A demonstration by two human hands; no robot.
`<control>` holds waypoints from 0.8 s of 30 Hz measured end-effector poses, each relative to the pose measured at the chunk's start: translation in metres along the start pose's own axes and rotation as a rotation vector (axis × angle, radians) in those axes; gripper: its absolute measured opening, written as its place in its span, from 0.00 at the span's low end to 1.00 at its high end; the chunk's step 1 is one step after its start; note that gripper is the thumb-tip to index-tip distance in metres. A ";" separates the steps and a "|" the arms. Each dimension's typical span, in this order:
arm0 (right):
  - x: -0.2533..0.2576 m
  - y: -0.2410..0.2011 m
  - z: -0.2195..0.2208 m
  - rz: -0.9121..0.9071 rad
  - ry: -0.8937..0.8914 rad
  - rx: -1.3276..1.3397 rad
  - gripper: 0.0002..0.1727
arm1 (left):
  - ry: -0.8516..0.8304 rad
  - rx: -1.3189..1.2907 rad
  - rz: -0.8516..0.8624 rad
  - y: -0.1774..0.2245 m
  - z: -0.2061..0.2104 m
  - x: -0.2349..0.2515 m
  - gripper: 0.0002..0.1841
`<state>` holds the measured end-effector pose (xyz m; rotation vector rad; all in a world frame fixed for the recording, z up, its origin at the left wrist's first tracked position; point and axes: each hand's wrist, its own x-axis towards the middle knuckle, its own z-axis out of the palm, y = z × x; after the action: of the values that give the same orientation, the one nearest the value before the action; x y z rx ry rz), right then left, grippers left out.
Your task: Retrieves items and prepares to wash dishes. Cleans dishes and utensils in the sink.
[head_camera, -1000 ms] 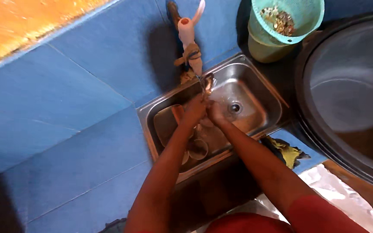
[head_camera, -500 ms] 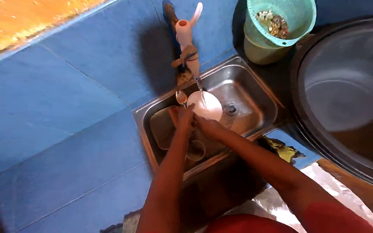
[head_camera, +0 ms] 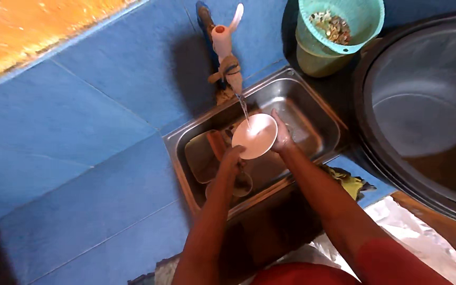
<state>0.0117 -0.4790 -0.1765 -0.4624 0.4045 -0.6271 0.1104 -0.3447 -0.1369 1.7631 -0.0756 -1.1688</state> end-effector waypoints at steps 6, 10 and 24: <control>-0.020 0.056 -0.024 0.119 0.053 -0.178 0.18 | 0.114 0.358 0.314 0.017 -0.007 -0.001 0.23; 0.003 0.066 -0.033 0.357 0.166 -0.337 0.17 | 0.186 0.920 0.502 0.051 -0.013 -0.023 0.22; 0.018 0.050 -0.021 0.237 0.496 -0.370 0.19 | 0.233 1.256 0.475 0.071 0.023 -0.019 0.30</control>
<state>0.0381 -0.4604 -0.2241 -0.5985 1.0427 -0.4305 0.1135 -0.3874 -0.0730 2.6904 -1.2353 -0.5122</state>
